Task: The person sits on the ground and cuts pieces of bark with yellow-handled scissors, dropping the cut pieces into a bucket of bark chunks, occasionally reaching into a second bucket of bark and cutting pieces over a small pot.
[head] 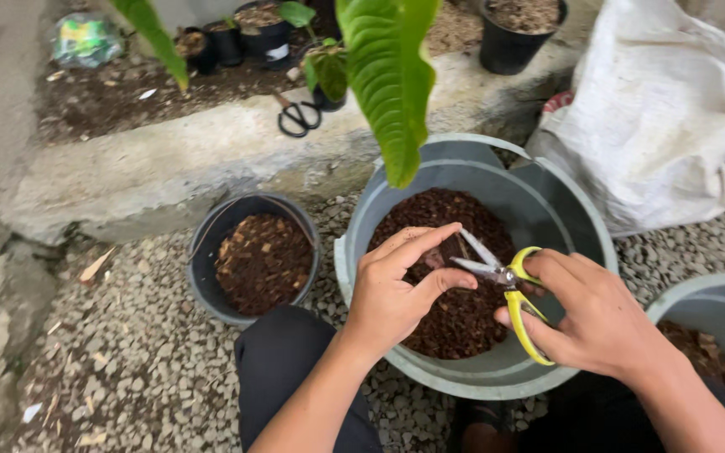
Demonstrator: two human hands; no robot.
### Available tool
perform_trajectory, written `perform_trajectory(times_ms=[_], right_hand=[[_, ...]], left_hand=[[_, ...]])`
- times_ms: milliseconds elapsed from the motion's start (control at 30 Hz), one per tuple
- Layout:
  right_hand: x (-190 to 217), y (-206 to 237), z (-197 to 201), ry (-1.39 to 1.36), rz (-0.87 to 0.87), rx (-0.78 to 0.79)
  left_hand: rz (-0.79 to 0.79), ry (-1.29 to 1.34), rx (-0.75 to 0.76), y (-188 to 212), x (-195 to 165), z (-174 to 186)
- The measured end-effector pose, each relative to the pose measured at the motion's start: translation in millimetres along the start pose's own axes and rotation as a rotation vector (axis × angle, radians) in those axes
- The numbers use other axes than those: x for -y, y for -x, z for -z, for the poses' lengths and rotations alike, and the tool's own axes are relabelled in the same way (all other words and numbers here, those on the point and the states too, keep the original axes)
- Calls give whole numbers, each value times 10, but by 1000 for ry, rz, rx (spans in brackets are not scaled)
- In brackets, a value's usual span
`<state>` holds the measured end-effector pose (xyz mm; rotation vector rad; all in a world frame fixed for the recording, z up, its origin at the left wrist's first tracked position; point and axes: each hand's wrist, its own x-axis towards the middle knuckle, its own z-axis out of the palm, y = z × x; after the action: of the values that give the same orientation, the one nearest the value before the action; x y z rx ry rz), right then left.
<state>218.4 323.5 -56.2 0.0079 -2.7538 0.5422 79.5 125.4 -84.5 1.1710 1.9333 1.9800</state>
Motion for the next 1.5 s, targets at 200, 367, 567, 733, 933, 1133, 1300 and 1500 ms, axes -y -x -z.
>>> perform_trajectory(times_ms=[200, 367, 567, 733, 933, 1133, 1300, 1500], right_hand=[[448, -380, -228, 37, 95, 97], [850, -708, -514, 157, 202, 152], [1213, -981, -951, 19, 283, 118], [1347, -1126, -1339, -271, 130, 299], [1339, -1256, -1799, -629, -37, 529], [1166, -1650, -1787, -1051, -38, 453], [1542, -1808, -2004, -506, -220, 714], [1964, -1820, -1978, -267, -142, 633]], left_hand=[[-55, -79, -88, 223, -15, 524], [-89, -170, -212, 434, -55, 1016], [2, -251, -294, 640, -98, 1574], [138, -242, -315, 795, -110, 1942], [223, 53, -335, 927, -2, 2241], [310, 99, -353, 1102, 55, 2565], [265, 293, -505, 1068, 115, 2654], [206, 452, -590, 964, 149, 2597]])
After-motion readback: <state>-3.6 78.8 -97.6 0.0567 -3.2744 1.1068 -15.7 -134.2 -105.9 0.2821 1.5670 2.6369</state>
